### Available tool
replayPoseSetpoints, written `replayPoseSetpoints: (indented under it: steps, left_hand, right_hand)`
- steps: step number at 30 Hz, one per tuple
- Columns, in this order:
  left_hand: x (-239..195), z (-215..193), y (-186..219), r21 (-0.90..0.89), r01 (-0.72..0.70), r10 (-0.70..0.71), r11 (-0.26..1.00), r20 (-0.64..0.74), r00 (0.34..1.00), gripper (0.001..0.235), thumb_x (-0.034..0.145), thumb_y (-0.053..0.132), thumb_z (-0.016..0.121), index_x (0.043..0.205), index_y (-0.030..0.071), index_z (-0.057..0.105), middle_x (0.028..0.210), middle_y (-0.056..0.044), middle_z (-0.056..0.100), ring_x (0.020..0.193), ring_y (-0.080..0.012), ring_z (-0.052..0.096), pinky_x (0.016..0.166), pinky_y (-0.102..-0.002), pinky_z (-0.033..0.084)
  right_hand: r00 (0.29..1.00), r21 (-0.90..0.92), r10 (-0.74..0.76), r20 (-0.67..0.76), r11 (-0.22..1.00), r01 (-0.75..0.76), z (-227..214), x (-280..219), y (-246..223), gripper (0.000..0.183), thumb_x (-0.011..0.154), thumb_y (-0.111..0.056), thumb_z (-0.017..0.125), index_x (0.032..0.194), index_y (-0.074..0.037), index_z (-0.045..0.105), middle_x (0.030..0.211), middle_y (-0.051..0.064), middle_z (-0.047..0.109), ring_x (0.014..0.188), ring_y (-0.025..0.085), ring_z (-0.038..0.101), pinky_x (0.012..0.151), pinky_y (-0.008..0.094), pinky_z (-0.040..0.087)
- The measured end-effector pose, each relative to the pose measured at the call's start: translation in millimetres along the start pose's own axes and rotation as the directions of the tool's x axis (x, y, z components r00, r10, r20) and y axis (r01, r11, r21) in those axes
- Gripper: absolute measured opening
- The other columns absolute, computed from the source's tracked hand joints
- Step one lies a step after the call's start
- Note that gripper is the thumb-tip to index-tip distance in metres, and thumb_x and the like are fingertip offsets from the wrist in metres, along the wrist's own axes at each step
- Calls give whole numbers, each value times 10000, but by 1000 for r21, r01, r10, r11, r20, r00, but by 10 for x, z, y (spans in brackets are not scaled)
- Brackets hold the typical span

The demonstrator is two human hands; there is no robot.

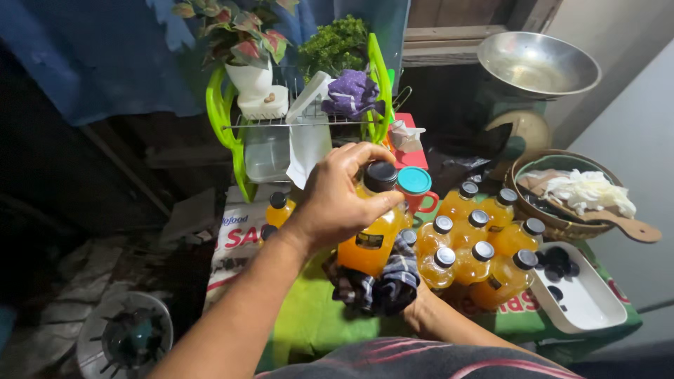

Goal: The person caps multiple plastic bottles filled with orange liquid, then wipes each bottle with a cloth. The person handles the bottles one at a time, securing the caps and cleaning the surfaces before placing them back on the table.

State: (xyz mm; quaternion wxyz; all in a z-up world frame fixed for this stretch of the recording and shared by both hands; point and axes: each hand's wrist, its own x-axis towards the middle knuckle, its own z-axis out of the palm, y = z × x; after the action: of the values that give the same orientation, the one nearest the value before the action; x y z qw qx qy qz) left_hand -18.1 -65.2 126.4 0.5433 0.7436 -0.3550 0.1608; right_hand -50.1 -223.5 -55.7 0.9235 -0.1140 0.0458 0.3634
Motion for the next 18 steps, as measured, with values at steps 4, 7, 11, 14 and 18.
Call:
replayPoseSetpoints:
  steps: [4, 7, 11, 14, 18]
  left_hand:
    - [-347, 146, -121, -216, 210, -228, 954, -62, 972, 935, 656, 263, 949, 1422, 98, 438, 1073, -89, 699, 998, -210, 703, 917, -326, 576]
    - [-589, 423, -139, -119, 80, -108, 990, -257, 960, 1014, 656, 225, 991, 1444, 51, 376, 1295, -153, 622, 1187, -247, 637, 1030, -372, 524]
    - [-630, 615, -240, -120, 68, -109, 990, -384, 917, 964, 690, 199, 963, 1445, 32, 387, 1310, -143, 618, 1197, -254, 636, 1050, -367, 512]
    - [-544, 624, -303, -132, 83, -125, 988, -357, 926, 913, 716, 170, 950, 1440, 46, 409, 1310, -133, 625, 1191, -242, 649, 1048, -359, 526]
    - [-469, 580, -341, -217, 114, -175, 969, -286, 942, 925, 732, 137, 923, 1466, 50, 366, 1334, -124, 594, 1221, -222, 622, 1059, -355, 512]
  right_hand:
    - [980, -140, -179, 90, 972, 191, -243, 148, -30, 708, 890, -596, 444, 1370, -98, 594, 1305, 174, 658, 1137, 380, 625, 1036, 582, 493]
    - [917, -218, -396, 49, 892, 397, -385, 217, -131, 567, 1020, -433, 417, 1444, -81, 550, 1433, 140, 610, 1258, 304, 606, 1132, 472, 447]
    - [936, 59, -297, -187, 948, 312, -517, 236, -281, 541, 1026, -480, 464, 1355, -74, 602, 1320, 155, 675, 1160, 303, 666, 1058, 476, 493]
    - [889, -92, -287, -357, 958, 273, -449, 252, -364, 419, 1023, -455, 549, 1251, -118, 650, 1174, 101, 731, 1021, 265, 713, 972, 481, 563]
    - [875, -349, -274, -400, 928, 131, -69, 200, -526, 504, 912, -540, 605, 1132, -99, 710, 973, 114, 763, 768, 262, 747, 729, 455, 617]
